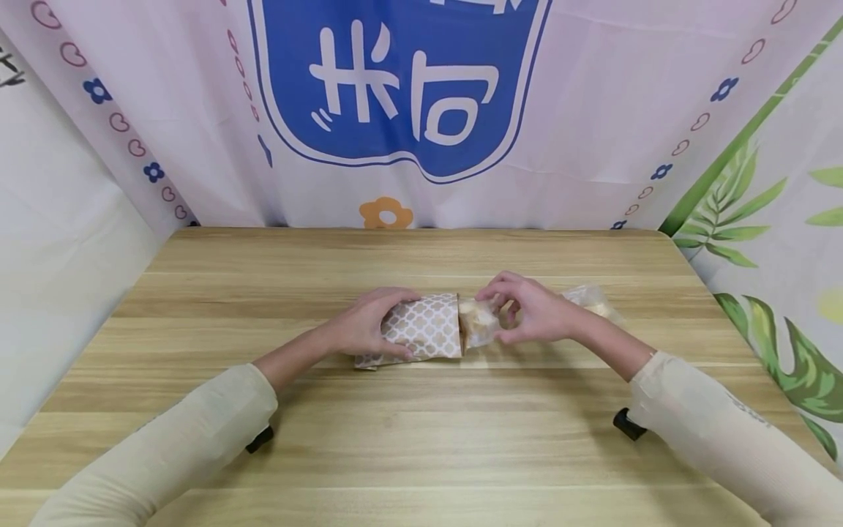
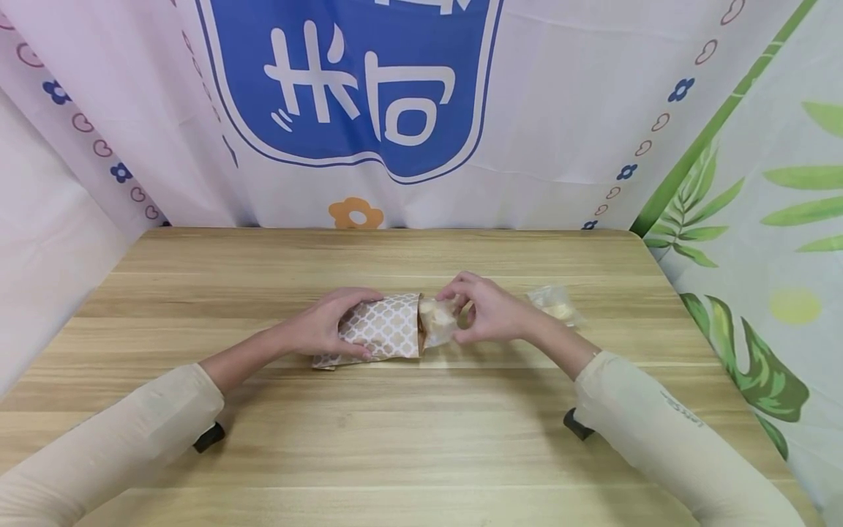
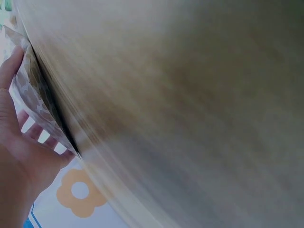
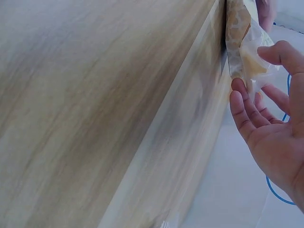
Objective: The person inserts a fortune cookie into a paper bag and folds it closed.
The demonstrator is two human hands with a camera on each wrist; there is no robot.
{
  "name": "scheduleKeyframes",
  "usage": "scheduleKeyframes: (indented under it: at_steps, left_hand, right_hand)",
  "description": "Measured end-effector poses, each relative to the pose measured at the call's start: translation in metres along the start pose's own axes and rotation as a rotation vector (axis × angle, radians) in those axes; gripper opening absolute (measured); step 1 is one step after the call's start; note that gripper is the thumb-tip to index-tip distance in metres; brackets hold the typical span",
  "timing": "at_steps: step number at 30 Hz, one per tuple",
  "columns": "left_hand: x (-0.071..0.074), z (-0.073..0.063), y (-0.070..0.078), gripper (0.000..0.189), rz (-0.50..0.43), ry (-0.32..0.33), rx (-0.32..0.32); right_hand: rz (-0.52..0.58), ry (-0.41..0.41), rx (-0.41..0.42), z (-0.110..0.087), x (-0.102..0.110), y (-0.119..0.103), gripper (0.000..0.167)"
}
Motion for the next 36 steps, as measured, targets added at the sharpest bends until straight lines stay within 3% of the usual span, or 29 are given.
scheduleKeyframes:
  at_steps: [17,27,36]
  left_hand:
    - [0.001,0.0,0.0,0.099,-0.002,0.009,-0.012]
    - [0.001,0.0,0.001,0.099,-0.002,0.008,-0.009]
    - [0.001,0.0,0.001,0.099,-0.003,0.013,-0.018]
  right_hand:
    - [0.025,-0.028,0.011,0.01,-0.004,-0.004,0.054]
    - [-0.167,-0.031,-0.005,0.01,-0.001,-0.012,0.055]
    - [-0.216,-0.034,-0.031,0.009,0.0,-0.007,0.052]
Point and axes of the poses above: each hand's wrist, its own z-axis towards the middle knuckle, its own x-axis out of the back of the hand, y = z × x, the point moved 3 cm from there along z, towards the middle knuckle, and after that the axes turned 7 degrees about z, right-handed, at the moved point
